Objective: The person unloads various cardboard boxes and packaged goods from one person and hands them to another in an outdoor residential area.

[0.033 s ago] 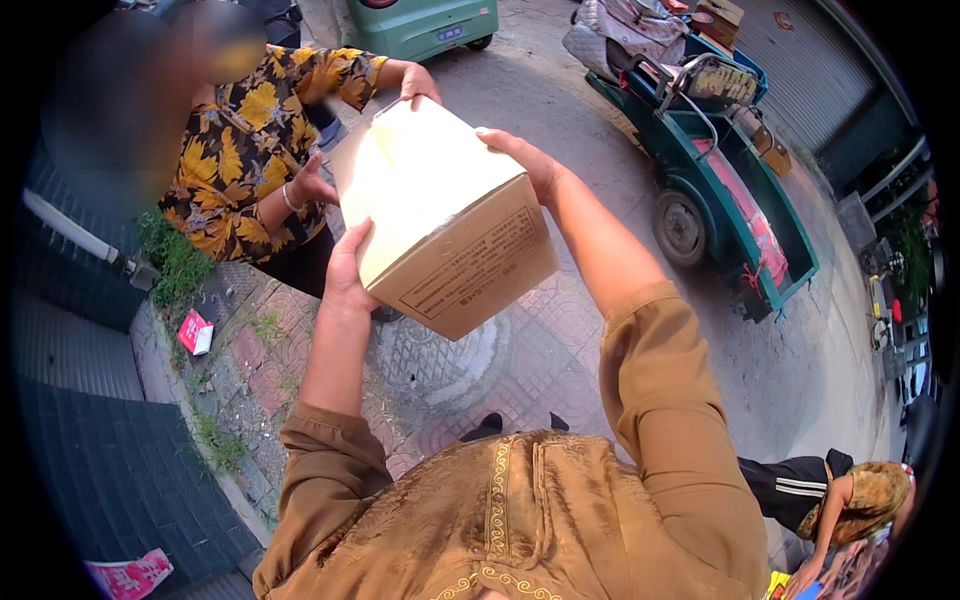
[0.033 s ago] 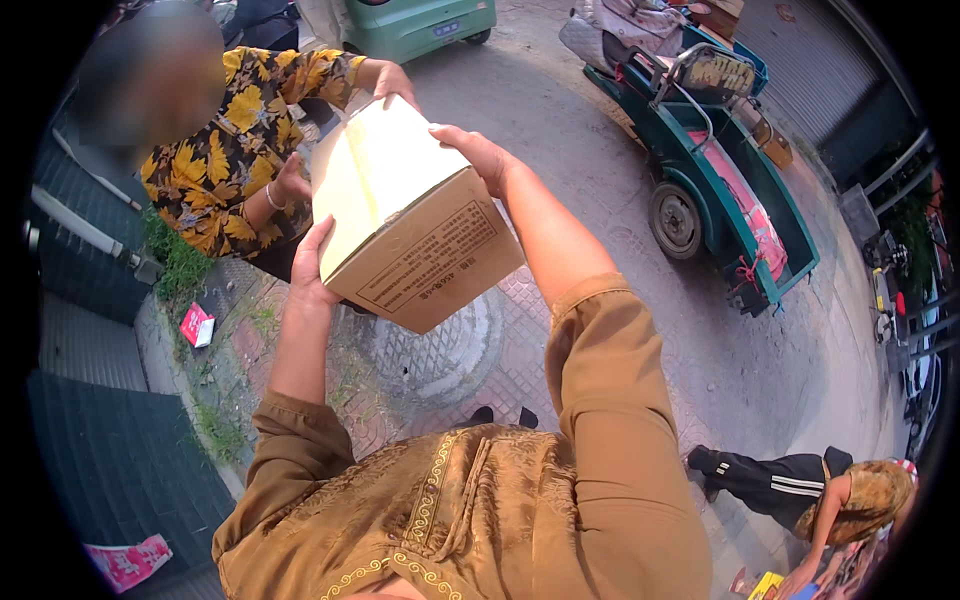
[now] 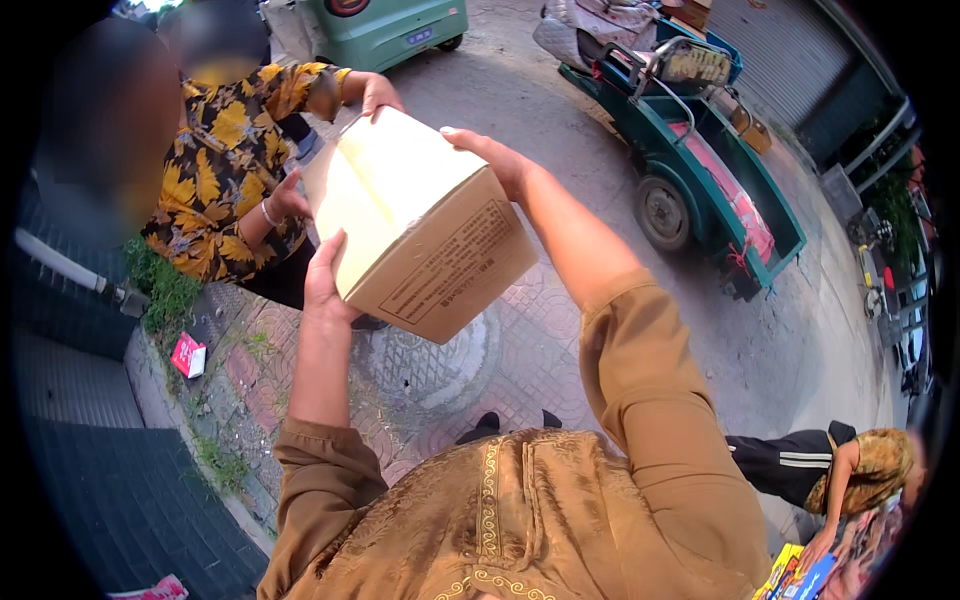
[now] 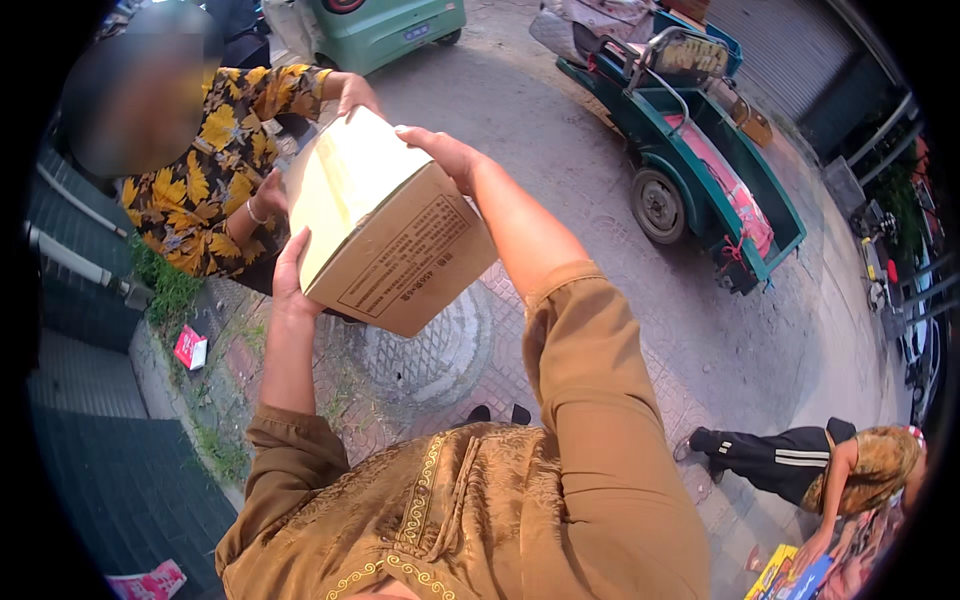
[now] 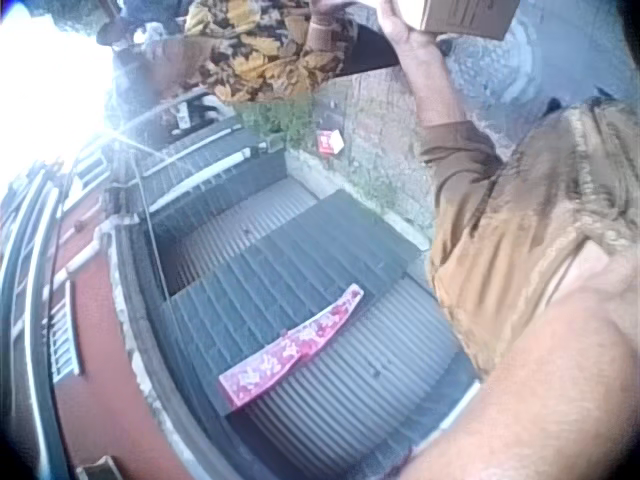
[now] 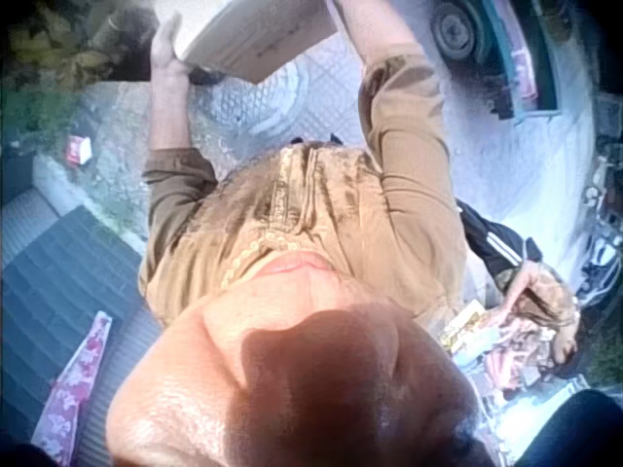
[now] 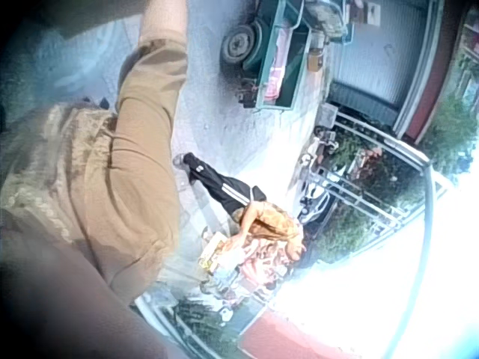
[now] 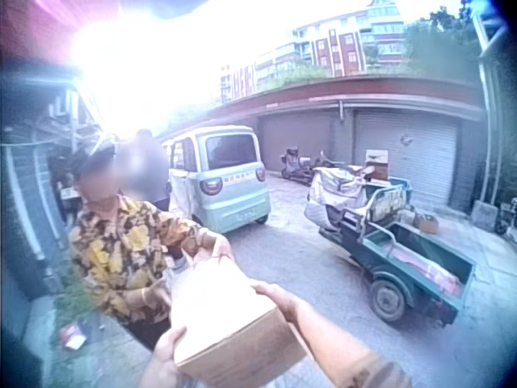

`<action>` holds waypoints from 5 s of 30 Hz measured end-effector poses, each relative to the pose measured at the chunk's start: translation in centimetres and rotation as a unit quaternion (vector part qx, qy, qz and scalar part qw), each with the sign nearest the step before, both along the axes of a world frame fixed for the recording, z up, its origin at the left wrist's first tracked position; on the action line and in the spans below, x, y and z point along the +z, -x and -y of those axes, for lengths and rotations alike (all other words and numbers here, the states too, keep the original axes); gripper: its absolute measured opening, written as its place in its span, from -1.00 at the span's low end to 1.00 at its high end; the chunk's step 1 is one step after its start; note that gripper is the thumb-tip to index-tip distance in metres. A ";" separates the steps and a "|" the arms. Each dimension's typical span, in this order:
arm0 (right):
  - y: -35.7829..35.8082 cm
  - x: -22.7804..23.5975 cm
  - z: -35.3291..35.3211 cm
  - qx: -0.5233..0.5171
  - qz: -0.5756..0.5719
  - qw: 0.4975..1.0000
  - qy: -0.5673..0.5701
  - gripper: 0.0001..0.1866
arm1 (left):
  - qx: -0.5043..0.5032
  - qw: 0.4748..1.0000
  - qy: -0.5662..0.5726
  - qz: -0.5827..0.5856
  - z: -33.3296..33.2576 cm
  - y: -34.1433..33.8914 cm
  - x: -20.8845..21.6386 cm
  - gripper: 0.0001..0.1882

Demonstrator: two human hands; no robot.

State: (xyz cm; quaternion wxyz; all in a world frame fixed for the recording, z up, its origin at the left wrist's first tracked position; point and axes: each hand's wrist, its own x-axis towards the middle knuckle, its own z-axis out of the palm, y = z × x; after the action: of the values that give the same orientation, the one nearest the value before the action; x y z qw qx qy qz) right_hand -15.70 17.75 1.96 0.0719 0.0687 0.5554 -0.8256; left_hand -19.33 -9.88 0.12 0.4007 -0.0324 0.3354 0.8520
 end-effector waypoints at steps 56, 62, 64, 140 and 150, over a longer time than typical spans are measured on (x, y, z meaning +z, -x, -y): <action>-69.0 -4.0 15.4 -0.717 0.083 0.647 -0.247 -0.54 | -0.571 0.810 0.008 -0.138 -17.7 -48.4 -3.2 -0.27; -51.3 -1.1 7.3 -0.541 -0.001 0.786 -0.299 -0.44 | -0.340 0.935 0.026 -0.096 -14.5 -32.7 -3.2 -0.39; -45.6 -1.0 5.9 -0.481 -0.017 0.822 -0.305 -0.43 | -0.272 0.956 0.042 -0.096 -12.1 -27.9 -2.7 -0.41; -87.9 7.4 31.3 -0.779 0.421 0.236 -0.399 -0.16 | -0.852 0.485 0.055 -0.188 -19.9 -68.3 -5.6 0.13; -83.5 -3.1 33.3 -0.860 0.298 0.305 -0.280 -0.02 | -0.888 0.426 -0.087 -0.147 -15.8 -74.2 -7.0 -0.03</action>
State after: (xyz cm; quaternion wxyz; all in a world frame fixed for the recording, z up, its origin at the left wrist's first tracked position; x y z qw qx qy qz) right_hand 67.79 -15.55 -1.16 -0.5418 0.7649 0.3200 -0.1378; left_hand 54.87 5.97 -6.85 0.8814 0.4439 0.1564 0.0410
